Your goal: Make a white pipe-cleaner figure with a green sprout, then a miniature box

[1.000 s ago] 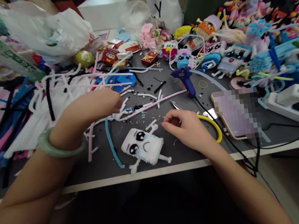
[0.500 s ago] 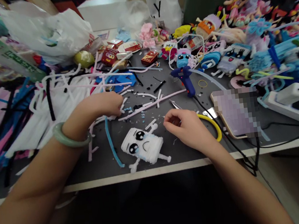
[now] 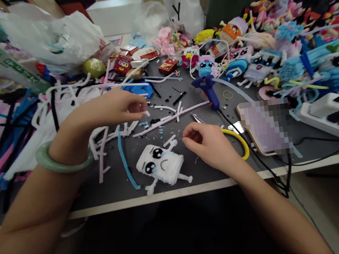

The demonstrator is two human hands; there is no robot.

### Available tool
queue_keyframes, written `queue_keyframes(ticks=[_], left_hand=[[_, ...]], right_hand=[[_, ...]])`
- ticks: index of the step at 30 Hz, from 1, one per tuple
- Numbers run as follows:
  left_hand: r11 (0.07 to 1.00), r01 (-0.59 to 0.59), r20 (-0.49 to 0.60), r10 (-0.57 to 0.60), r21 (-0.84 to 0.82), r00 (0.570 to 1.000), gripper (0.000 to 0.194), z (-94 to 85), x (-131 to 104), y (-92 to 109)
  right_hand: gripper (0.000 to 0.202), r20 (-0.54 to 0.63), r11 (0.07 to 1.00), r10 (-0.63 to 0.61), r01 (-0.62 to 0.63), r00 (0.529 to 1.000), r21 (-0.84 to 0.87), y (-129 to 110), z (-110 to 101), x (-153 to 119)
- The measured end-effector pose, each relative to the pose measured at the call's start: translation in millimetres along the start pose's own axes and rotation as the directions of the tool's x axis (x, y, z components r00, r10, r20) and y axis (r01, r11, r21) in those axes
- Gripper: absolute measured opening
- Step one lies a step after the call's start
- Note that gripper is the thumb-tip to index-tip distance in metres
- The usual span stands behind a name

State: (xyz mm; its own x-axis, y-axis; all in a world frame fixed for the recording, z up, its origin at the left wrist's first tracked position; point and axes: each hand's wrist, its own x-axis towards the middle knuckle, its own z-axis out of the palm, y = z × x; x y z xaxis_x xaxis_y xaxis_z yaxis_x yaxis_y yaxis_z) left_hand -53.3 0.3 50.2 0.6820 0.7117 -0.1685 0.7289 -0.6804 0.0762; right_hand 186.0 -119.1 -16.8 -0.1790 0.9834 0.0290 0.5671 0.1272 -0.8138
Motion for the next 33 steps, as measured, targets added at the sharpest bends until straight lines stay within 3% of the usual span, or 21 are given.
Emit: queue_keyframes(ticks=[3,6,9,13,16,18,20,24,28,33], left_hand=[[0.978,-0.145,-0.07,0.136,-0.153,0.988,0.018,7.2,1,21],[0.955,-0.222,-0.142,0.197,-0.198,0.97,0.018,20.5,4,42],[0.914,-0.325,-0.266,0.26,-0.241,0.928,0.017,34.5,6,59],[0.877,-0.363,-0.386,0.231,-0.316,0.893,0.009,43.8,4,72],[0.811,-0.342,-0.417,0.135,-0.474,0.899,0.006,45.6,3,75],[0.695,-0.315,-0.391,0.053,-0.646,0.919,0.011,47.1,4,75],[0.509,-0.293,-0.339,0.003,-0.809,0.941,0.019,49.2,5,76],[0.216,-0.25,-0.265,-0.044,-0.944,0.963,0.024,54.8,9,81],[0.014,-0.211,-0.212,-0.08,-0.977,0.974,0.017,62.0,12,86],[-0.095,-0.15,-0.147,-0.044,-0.984,0.988,0.018,69.6,14,84]], right_hand=[[0.019,-0.042,0.999,-0.011,0.013,0.999,0.041,2,4,0],[0.029,-0.064,0.994,-0.013,0.02,0.998,0.107,4,7,0],[0.026,-0.076,0.995,-0.036,0.043,0.996,0.095,4,7,0],[0.02,-0.081,0.998,-0.054,0.057,0.995,0.034,3,5,0],[0.019,-0.056,0.988,-0.027,0.035,0.998,0.148,3,5,1],[0.02,-0.043,0.954,0.0,0.013,0.999,0.301,6,5,2],[0.019,-0.036,0.88,0.026,-0.006,0.999,0.476,8,7,4],[0.017,0.012,0.693,0.075,-0.061,0.997,0.719,8,10,5],[0.016,0.069,0.589,0.105,-0.118,0.992,0.799,5,11,3],[0.014,0.141,0.495,0.074,-0.159,0.987,0.854,3,10,3]])
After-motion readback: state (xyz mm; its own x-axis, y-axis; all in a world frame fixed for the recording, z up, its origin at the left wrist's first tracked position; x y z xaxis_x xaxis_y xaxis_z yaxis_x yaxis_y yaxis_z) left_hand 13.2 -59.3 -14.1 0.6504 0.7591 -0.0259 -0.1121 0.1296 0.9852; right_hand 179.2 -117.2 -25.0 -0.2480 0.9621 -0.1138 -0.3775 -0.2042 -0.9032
